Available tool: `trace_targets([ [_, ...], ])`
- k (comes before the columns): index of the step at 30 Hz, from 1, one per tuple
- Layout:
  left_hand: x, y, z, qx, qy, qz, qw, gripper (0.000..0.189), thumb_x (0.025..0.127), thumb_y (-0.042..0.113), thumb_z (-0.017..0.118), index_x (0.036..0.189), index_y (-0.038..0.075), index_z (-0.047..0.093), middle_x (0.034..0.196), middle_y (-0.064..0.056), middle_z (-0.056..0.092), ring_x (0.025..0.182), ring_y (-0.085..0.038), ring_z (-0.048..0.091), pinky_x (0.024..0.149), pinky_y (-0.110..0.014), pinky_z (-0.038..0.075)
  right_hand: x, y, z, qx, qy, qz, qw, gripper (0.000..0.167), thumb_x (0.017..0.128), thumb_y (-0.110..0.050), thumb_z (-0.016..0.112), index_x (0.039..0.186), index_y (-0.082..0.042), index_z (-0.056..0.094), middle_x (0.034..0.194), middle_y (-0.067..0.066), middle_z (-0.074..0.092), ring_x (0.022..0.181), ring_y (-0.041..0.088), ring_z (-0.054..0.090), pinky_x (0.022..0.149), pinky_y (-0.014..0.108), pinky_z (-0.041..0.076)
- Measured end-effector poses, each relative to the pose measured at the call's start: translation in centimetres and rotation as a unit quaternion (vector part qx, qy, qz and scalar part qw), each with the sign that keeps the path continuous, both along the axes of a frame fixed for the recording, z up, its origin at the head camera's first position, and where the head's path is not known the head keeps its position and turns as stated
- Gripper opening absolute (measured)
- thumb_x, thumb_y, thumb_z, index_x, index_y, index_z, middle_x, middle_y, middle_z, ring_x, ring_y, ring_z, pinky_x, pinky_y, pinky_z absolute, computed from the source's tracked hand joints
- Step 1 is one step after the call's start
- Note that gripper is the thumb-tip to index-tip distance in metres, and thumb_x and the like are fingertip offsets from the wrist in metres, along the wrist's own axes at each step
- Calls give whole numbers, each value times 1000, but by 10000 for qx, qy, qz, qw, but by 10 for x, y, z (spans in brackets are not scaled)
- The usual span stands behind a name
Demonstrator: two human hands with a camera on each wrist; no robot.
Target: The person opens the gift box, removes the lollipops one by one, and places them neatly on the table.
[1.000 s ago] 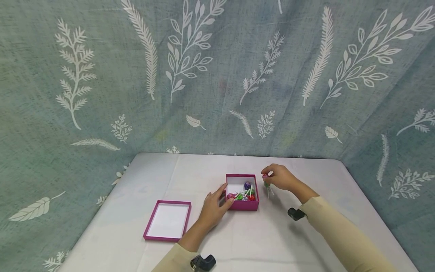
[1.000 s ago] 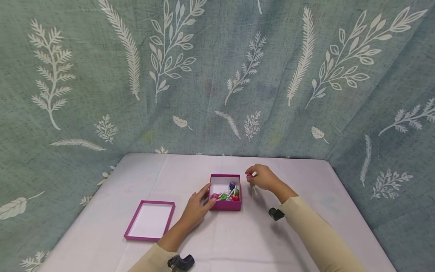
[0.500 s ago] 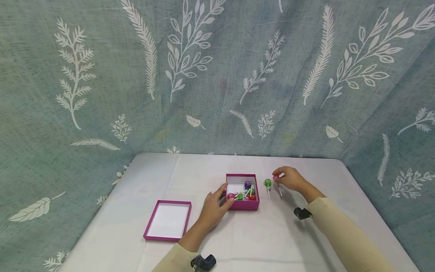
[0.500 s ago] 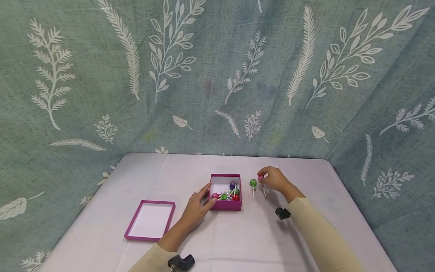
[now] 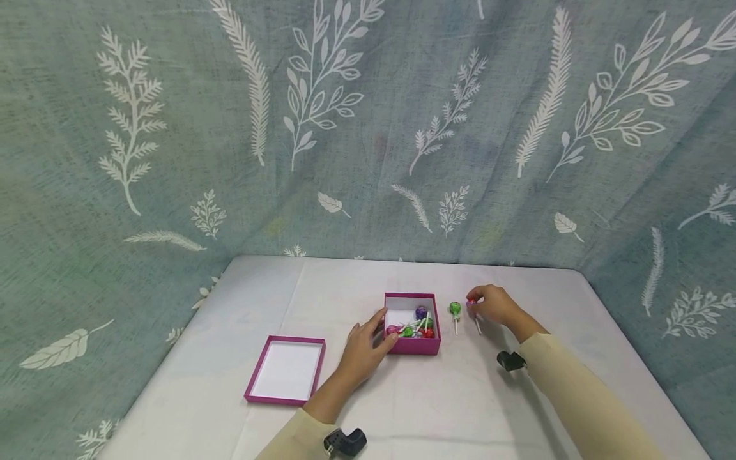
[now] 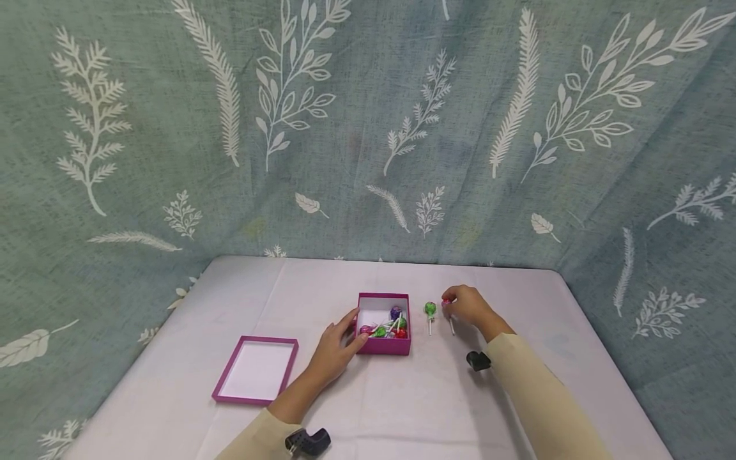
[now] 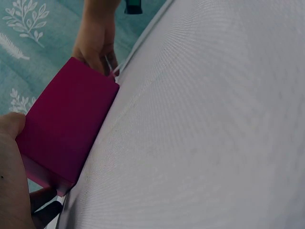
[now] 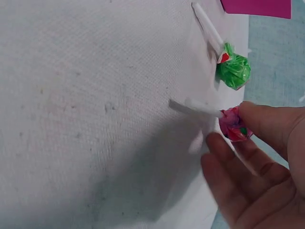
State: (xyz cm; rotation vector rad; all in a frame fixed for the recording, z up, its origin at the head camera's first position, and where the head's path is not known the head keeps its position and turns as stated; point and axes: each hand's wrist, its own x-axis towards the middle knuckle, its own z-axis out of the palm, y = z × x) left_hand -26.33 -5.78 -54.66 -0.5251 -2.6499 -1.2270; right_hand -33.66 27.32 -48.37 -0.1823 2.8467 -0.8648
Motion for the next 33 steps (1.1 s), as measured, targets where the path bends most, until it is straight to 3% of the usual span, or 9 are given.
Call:
trace_targets([
  [11, 2, -2, 8, 50, 87, -114, 9999, 69, 93, 55, 56, 150, 20, 39, 137, -5, 56, 132, -24, 46, 114, -56, 13, 3, -3, -1, 57, -256, -343, 9991, 26, 90, -14, 67, 113, -3, 67, 107, 11, 63, 94, 26, 56, 84, 45, 49],
  [25, 1, 0, 5, 91, 167, -117, 9997, 68, 93, 53, 56, 150, 20, 40, 137, -7, 57, 131, -28, 47, 113, -59, 16, 1, -2, 6, 307, -236, -338, 9987, 29, 89, -21, 69, 112, -4, 68, 109, 12, 64, 99, 28, 57, 84, 47, 49],
  [29, 1, -1, 4, 89, 114, -84, 9999, 68, 93, 53, 56, 150, 21, 39, 137, -6, 56, 131, -27, 46, 113, -58, 16, -1, -2, 9, 508, -192, -121, 9985, 24, 90, -21, 69, 108, -5, 69, 109, 12, 64, 98, 27, 58, 84, 45, 51],
  [33, 1, -2, 4, 83, -10, -64, 9999, 70, 93, 57, 54, 151, 23, 38, 139, -6, 54, 132, -25, 45, 114, -56, 14, -2, -6, 17, 813, 134, 367, 9959, 21, 89, -17, 70, 105, -4, 71, 104, 11, 67, 97, 28, 61, 85, 46, 51],
])
